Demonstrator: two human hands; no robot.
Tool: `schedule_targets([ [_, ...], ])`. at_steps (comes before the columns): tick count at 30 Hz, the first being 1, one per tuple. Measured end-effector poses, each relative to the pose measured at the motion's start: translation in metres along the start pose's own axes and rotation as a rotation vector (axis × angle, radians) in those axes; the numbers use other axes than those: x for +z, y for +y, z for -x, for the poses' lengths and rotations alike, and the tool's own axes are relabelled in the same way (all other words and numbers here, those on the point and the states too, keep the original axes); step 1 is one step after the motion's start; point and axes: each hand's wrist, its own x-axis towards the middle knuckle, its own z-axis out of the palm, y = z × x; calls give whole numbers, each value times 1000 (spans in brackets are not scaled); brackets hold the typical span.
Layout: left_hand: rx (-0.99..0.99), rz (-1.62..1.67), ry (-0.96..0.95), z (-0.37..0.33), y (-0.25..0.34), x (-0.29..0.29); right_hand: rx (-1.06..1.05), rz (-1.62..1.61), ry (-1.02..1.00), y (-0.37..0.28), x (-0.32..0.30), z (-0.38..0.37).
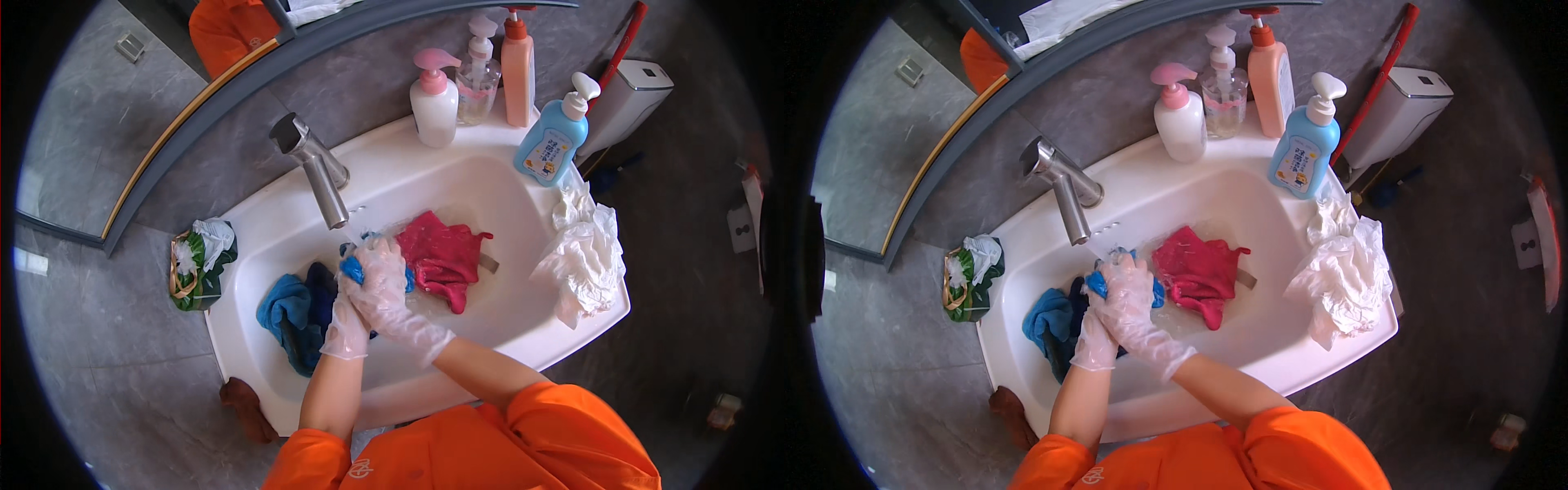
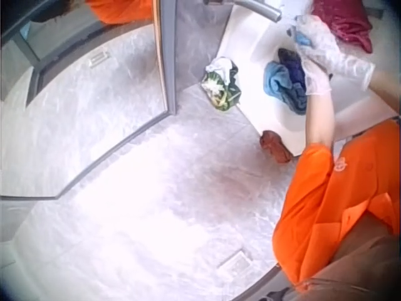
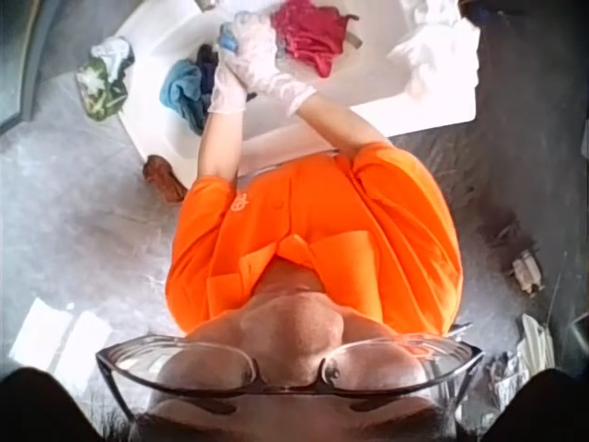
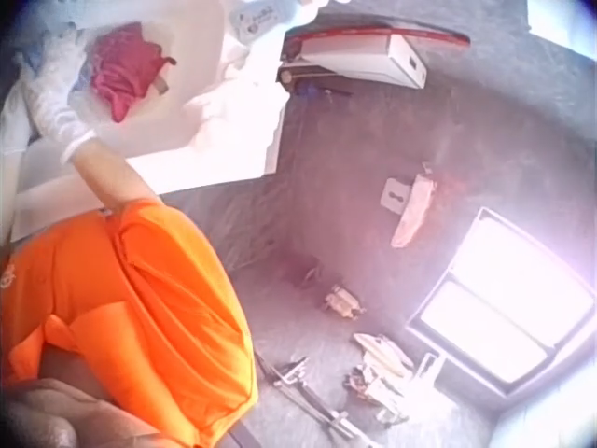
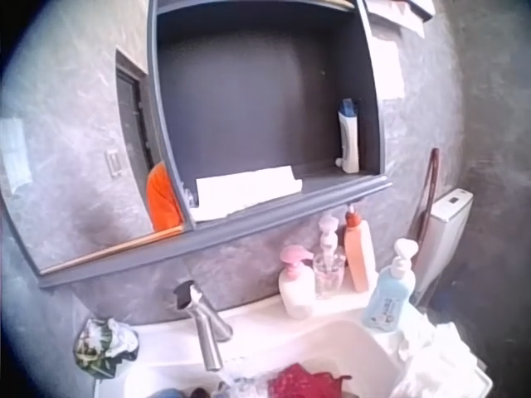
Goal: Washing and rinsing cleaning cloths in a bathroom sink.
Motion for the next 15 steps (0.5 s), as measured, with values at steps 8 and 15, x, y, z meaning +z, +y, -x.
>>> schedule_targets([
  [8, -117, -937, 324, -13, 86, 28, 815, -933, -337, 64, -11, -29],
  [15, -331, -528, 120, -1, 93, 12, 798, -1301, -377, 45, 16, -40],
])
